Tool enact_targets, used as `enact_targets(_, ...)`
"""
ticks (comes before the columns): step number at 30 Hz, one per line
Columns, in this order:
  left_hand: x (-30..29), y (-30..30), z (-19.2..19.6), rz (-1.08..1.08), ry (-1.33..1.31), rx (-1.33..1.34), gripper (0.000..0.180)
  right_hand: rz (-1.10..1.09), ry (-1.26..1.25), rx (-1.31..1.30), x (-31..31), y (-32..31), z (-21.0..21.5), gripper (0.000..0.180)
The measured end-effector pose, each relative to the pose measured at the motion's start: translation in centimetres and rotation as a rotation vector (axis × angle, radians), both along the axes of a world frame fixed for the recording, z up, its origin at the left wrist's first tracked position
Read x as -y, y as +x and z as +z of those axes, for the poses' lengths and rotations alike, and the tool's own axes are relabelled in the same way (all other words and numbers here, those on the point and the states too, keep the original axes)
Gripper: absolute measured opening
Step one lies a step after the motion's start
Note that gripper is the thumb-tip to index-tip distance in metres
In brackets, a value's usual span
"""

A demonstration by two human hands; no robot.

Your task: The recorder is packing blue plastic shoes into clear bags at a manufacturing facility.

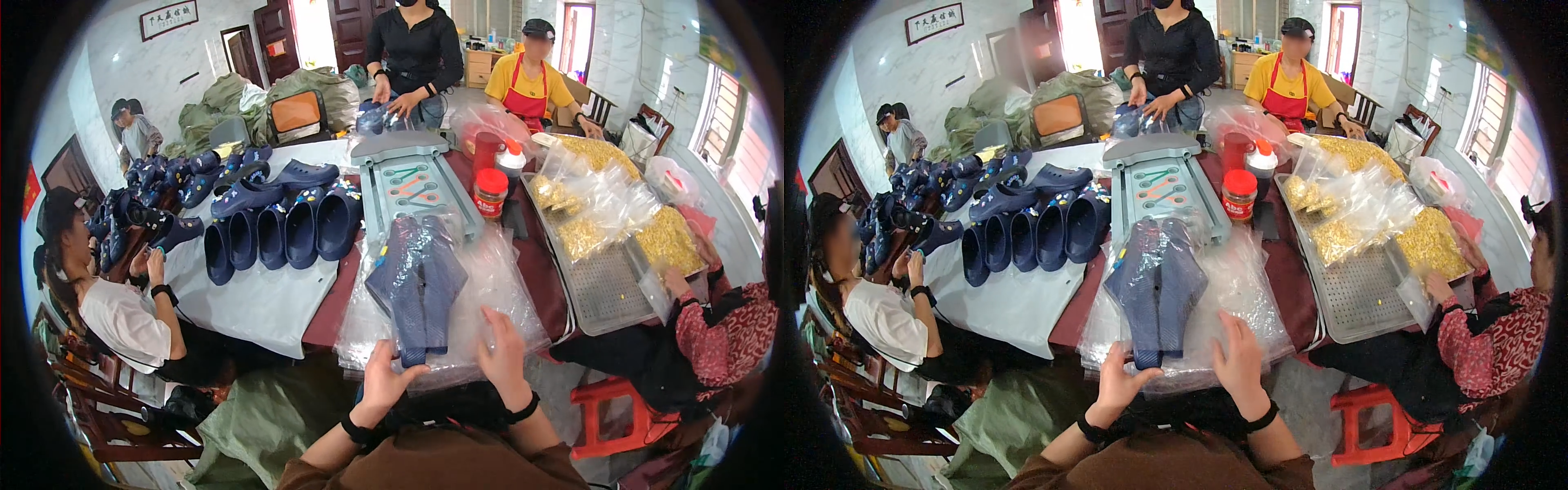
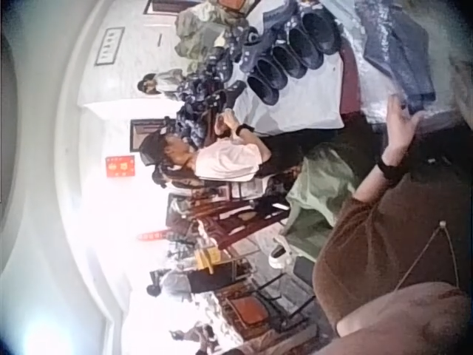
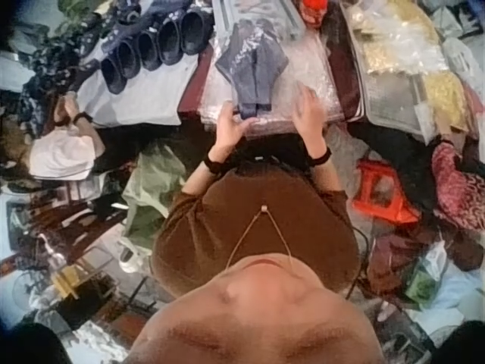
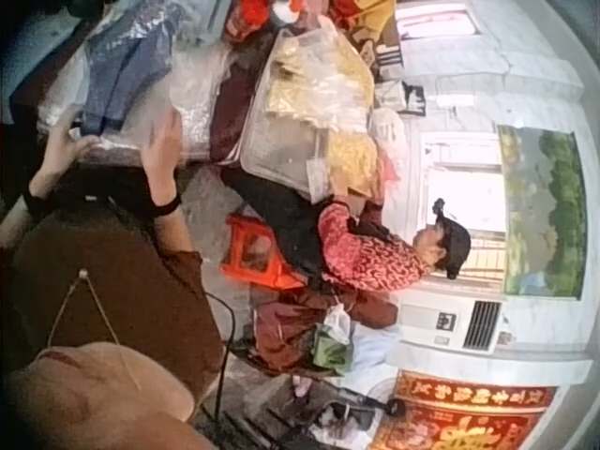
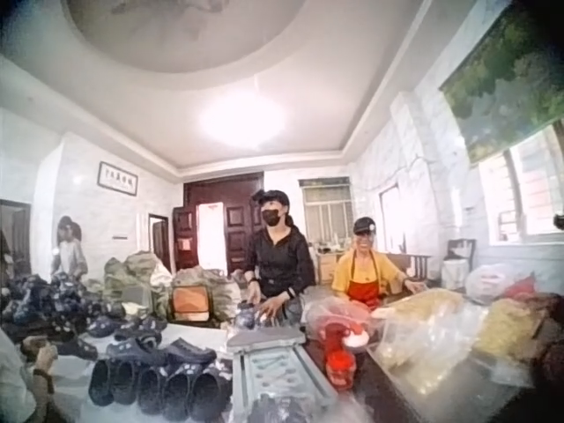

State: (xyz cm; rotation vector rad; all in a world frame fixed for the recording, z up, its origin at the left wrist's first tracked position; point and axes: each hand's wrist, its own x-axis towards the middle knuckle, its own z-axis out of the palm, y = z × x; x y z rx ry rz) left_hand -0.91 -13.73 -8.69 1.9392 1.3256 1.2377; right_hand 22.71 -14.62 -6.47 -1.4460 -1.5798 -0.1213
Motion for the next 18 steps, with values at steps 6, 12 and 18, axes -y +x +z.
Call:
enact_targets(6,-0.1,-0.9,-1.3,0.030,-0.018,-0.021,0.048,0.184,-0.241,-0.287,-0.1,-0.2,-3.8,0.019)
enact_targets(12,-0.7,0.2,-0.8,-0.028,-0.036,0.026,0.048,0.462,-0.258,-0.298,1.0,-2.0,-0.6,0.039)
enact_targets(18,-0.8,1.1,-0.8,-0.075,0.019,-0.078,0.053,0.446,-0.451,-0.395,1.4,-0.9,-2.4,0.070)
